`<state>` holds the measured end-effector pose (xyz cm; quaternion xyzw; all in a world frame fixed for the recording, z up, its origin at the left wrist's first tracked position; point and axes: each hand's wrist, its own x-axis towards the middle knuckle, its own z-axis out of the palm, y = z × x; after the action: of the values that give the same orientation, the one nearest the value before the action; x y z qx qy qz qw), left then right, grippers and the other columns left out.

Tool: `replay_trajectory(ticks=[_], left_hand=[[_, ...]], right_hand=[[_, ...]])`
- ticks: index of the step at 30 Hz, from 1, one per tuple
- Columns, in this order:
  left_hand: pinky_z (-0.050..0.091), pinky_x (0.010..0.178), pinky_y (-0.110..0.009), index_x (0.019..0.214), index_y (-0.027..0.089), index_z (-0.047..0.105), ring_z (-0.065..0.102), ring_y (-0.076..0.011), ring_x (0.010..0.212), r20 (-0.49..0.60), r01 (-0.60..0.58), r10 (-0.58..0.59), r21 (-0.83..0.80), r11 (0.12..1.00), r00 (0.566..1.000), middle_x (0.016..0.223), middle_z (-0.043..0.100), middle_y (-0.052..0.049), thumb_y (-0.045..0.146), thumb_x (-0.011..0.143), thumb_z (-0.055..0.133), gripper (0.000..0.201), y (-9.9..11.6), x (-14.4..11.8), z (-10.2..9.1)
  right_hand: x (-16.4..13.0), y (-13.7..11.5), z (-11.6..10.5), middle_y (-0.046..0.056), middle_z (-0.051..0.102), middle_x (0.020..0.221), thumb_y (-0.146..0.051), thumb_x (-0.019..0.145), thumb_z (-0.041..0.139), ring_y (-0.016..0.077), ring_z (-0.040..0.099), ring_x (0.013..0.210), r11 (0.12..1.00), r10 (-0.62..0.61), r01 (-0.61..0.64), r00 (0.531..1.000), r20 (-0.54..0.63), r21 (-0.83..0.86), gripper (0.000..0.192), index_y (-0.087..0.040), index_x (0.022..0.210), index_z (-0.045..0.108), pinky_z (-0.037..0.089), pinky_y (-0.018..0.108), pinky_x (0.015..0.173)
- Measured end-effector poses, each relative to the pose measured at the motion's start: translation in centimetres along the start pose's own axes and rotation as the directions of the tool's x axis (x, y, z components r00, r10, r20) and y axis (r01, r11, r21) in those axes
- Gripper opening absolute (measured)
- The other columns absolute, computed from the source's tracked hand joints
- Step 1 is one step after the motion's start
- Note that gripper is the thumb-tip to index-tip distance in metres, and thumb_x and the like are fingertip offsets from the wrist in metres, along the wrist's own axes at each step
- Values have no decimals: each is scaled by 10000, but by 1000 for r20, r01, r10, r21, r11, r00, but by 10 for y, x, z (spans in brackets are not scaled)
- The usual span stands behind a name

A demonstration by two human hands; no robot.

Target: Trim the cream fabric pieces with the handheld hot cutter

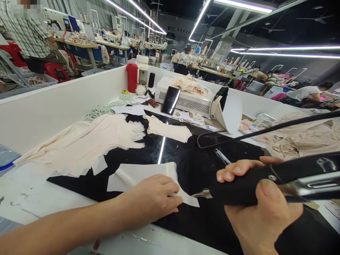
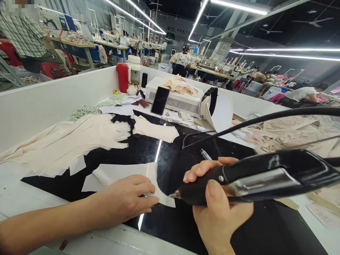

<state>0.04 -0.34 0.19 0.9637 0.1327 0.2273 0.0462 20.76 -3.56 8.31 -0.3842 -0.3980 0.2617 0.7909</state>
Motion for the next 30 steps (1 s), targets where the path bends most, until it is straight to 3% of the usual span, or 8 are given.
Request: replay_trajectory(ticks=[19,30], left_hand=[[601,962,-380,1059,167,696,687,-231,986,16,-10,10,-5,1000,1000,1051,706,-55,186,1065,746,54,0,0,-6],[594,980,-369,1090,178,694,699,-234,1012,47,7,-7,2,1000,999,1101,724,-71,191,1074,738,49,0,1,-6]], right_hand=[[-3,2,-3,-52,742,720,-342,753,1011,158,653,568,999,-36,36,999,34,-6,399,-263,1040,744,631,287,527],[-17,-1,5,-46,723,732,-414,788,992,158,652,576,999,-3,-3,995,105,55,415,-272,1077,730,613,283,515]])
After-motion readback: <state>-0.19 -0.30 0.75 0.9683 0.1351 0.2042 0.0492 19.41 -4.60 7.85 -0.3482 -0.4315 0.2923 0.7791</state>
